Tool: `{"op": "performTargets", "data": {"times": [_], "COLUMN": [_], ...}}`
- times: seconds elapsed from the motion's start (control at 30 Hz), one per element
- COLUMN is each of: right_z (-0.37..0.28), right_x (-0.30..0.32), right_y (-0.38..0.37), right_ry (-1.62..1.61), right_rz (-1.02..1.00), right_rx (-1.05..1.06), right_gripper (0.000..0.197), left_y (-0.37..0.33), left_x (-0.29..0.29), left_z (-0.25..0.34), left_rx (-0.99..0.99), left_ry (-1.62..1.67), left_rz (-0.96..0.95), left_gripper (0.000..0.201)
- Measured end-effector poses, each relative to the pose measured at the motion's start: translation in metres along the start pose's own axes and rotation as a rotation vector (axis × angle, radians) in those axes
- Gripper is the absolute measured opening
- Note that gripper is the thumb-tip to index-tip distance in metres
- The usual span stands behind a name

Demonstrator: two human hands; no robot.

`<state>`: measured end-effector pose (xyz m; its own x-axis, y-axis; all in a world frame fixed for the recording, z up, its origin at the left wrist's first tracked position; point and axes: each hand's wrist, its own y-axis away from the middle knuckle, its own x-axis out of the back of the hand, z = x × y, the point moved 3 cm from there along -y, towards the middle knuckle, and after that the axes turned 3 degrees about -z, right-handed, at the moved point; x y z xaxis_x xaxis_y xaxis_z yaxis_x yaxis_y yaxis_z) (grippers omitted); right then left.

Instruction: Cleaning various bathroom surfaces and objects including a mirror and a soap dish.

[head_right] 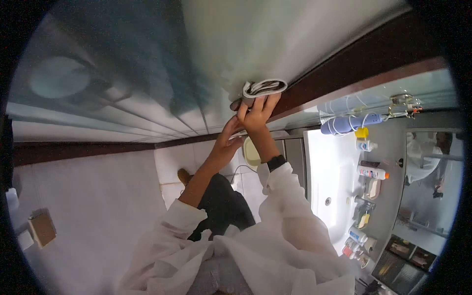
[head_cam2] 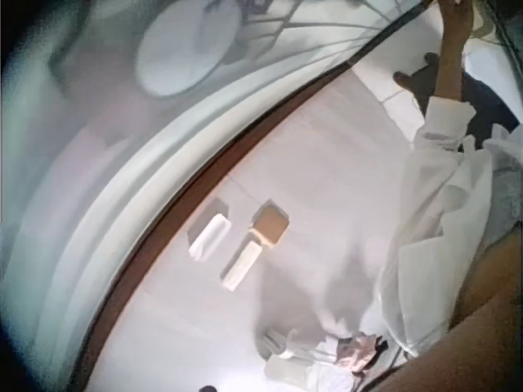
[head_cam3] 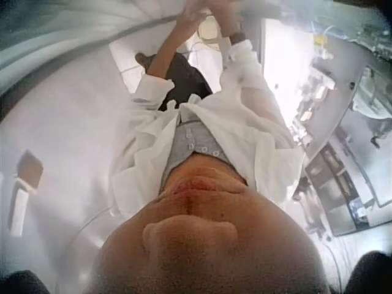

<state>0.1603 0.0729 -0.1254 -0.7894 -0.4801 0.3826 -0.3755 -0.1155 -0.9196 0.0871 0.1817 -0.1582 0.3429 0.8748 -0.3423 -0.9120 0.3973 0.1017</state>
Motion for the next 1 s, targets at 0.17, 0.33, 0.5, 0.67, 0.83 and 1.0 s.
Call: {"op": "performTargets", "data": {"times": [0.17,0.33,0.5,0.67,0.83,1.0], "right_z": [-0.008,-0.005,-0.012,-0.023,-0.015,0.039], "right_x": [0.002,0.000,-0.013,-0.024,-0.015,-0.031], "right_y": [0.011,0.027,0.042,0.048,0.071,0.167], "right_ry": [-0.063,0.020,0.022,-0.027,-0.001,-0.032], "right_rz": [-0.087,-0.172,-0.183,-0.020,-0.112,-0.543], "right_rx": [-0.057,-0.148,-0.410,-0.445,-0.033,0.104], "right_gripper": [0.068,0.070,0.073,0.073,0.073,0.073], "left_y": [0.004,0.019,0.021,0.000,-0.006,-0.012], "left_x": [-0.011,-0.013,0.004,0.006,0.003,0.009], "left_z": [-0.035,-0.046,-0.074,-0.067,-0.064,-0.104], "left_rx": [0.085,0.121,-0.008,-0.050,-0.034,-0.100], "left_ry": [0.212,0.162,0.216,0.211,0.352,0.306], "left_rz": [-0.017,-0.085,-0.017,0.040,0.100,0.198], "left_gripper": [0.062,0.059,0.064,0.072,0.076,0.081]}}
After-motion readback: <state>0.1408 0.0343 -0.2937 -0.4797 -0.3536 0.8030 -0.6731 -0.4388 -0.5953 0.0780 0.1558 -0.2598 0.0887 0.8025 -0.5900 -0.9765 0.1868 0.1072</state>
